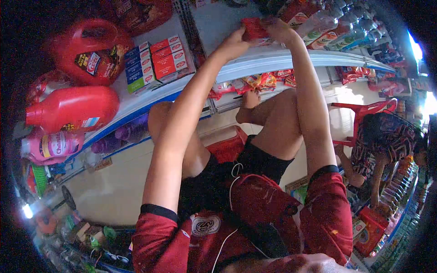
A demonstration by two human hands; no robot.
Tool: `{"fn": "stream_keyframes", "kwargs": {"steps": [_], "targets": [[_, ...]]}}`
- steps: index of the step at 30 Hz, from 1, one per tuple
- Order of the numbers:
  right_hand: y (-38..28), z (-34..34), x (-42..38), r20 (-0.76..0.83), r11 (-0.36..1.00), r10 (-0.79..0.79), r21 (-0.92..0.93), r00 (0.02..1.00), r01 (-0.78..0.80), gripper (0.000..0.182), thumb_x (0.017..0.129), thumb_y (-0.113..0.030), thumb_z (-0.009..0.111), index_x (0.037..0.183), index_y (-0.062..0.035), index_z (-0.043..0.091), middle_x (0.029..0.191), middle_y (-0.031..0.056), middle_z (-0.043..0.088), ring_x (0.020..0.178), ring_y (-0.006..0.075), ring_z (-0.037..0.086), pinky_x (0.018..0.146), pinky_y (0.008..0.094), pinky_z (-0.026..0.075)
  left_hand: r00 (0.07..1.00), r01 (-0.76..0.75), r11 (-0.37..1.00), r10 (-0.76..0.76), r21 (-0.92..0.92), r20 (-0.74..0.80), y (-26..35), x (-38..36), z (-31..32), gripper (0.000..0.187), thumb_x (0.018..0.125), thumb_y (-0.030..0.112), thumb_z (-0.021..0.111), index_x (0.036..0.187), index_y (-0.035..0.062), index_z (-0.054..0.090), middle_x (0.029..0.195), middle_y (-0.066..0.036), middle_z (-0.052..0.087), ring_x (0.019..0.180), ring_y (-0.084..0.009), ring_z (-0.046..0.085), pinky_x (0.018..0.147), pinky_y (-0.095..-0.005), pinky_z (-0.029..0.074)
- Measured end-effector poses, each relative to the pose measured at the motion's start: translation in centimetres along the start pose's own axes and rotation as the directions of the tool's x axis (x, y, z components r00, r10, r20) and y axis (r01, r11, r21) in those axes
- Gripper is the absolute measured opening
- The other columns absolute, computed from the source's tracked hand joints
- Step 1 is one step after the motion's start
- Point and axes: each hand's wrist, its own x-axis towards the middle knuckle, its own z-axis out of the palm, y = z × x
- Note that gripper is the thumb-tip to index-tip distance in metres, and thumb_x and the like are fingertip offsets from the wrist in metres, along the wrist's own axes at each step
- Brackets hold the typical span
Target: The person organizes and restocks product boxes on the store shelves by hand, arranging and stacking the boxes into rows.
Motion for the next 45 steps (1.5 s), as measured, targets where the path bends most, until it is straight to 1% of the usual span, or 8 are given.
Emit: {"fn": "stream_keyframes", "kwargs": {"steps": [8, 12, 16, 26, 36, 38, 43, 45], "targets": [[-0.1, 0.6, 0.6, 0.062, 0.615, -0.393, -0.724, 0.917, 0.312, 0.034, 0.089, -0.007, 0.048, 0.121, -0.0074, 0.059, 0.119, 0.0162, 0.059, 0.109, 0.0324, 0.055, 0.099, 0.0393, 0.043, 0.991, -0.057, 0.998, 0.052, 0.039, 0.123, -3.9, 1.8, -1.1, 0.063, 0.081, 0.029, 0.070, 0.133, 0.0026, 0.045, 0.134, -0.019, 0.051, 0.125, -0.0308, 0.046, 0.107, -0.0374, 0.034], [-7.2, -4.1, -0.8, -0.210, 0.996, 0.008, 0.086, 0.978, 0.010, 0.047, 0.092, -0.033, 0.052, 0.130, -0.0060, 0.050, 0.123, 0.0239, 0.056, 0.113, 0.0397, 0.055, 0.093, 0.0444, 0.046, 0.962, -0.139, 0.762, 0.254, 0.632, -0.095, 1.5, -2.0, -4.8, 0.061, 0.084, 0.031, 0.065, 0.132, -0.0003, 0.045, 0.143, -0.027, 0.034, 0.137, -0.0461, 0.022, 0.112, -0.0510, 0.023], [-9.5, 1.6, 3.8, -0.389, 0.894, -0.406, 0.020, 0.827, 0.448, 0.055, 0.094, -0.042, 0.049, 0.136, -0.0078, 0.044, 0.118, 0.0300, 0.056, 0.110, 0.0444, 0.055, 0.095, 0.0456, 0.045, 0.969, 0.108, 0.378, 0.166, 0.919, -0.183, 4.3, -7.0, -12.3, 0.064, 0.085, 0.044, 0.061, 0.131, 0.0015, 0.049, 0.140, -0.027, 0.038, 0.136, -0.0529, 0.017, 0.108, -0.0634, 0.018], [-19.3, 1.3, 5.0, 0.027, 0.902, -0.289, 0.343, 0.957, 0.262, 0.076, 0.091, -0.060, 0.043, 0.145, -0.0077, 0.028, 0.119, 0.0273, 0.058, 0.114, 0.0433, 0.053, 0.097, 0.0458, 0.043, 0.942, 0.300, 0.042, 0.145, 0.953, -0.303, 2.4, -12.6, -18.2, 0.068, 0.086, 0.053, 0.055, 0.129, 0.0006, 0.051, 0.145, -0.026, 0.033, 0.136, -0.0526, 0.017, 0.111, -0.0620, 0.009], [-15.3, 4.6, 7.9, -0.140, 0.846, -0.209, 0.471, 0.968, 0.251, 0.045, 0.092, -0.041, 0.053, 0.117, -0.0034, 0.056, 0.109, 0.0233, 0.063, 0.104, 0.0361, 0.061, 0.090, 0.0431, 0.047, 0.887, 0.242, 0.628, 0.165, 0.739, -0.431, 3.1, -8.5, -14.5, 0.031, 0.088, 0.020, 0.056, 0.116, 0.0068, 0.058, 0.112, -0.024, 0.061, 0.106, -0.0427, 0.057, 0.091, -0.0461, 0.045], [-11.0, 7.8, 10.9, -0.548, 0.689, -0.339, 0.409, 0.765, 0.598, 0.036, 0.090, -0.028, 0.061, 0.115, -0.0031, 0.057, 0.104, 0.0164, 0.066, 0.097, 0.0252, 0.063, 0.085, 0.0378, 0.049, 0.874, 0.096, 0.841, 0.185, 0.532, -0.449, 5.2, -7.7, -11.0, 0.031, 0.089, 0.018, 0.056, 0.117, 0.0043, 0.056, 0.109, -0.024, 0.062, 0.107, -0.0413, 0.057, 0.092, -0.0439, 0.044], [-6.3, -0.1, 6.2, -0.409, 0.347, 0.045, 0.862, 0.912, 0.369, 0.044, 0.088, -0.004, 0.054, 0.131, 0.0002, 0.047, 0.115, 0.0113, 0.061, 0.105, 0.0199, 0.056, 0.088, 0.0319, 0.045, 0.848, 0.010, 0.861, 0.262, 0.509, -0.460, 2.6, -2.6, -5.6, 0.063, 0.088, 0.019, 0.060, 0.142, 0.0042, 0.031, 0.133, -0.027, 0.048, 0.121, -0.0405, 0.050, 0.100, -0.0424, 0.039], [-5.3, -1.0, 4.9, -0.563, 0.519, 0.162, 0.747, 0.811, 0.415, 0.045, 0.088, 0.002, 0.050, 0.132, 0.0011, 0.046, 0.117, 0.0087, 0.059, 0.107, 0.0178, 0.054, 0.092, 0.0283, 0.042, 0.807, -0.282, 0.880, 0.432, 0.382, -0.402, 1.3, -0.1, -3.4, 0.063, 0.087, 0.019, 0.061, 0.141, 0.0031, 0.033, 0.132, -0.027, 0.048, 0.121, -0.0407, 0.050, 0.101, -0.0421, 0.039]]}}
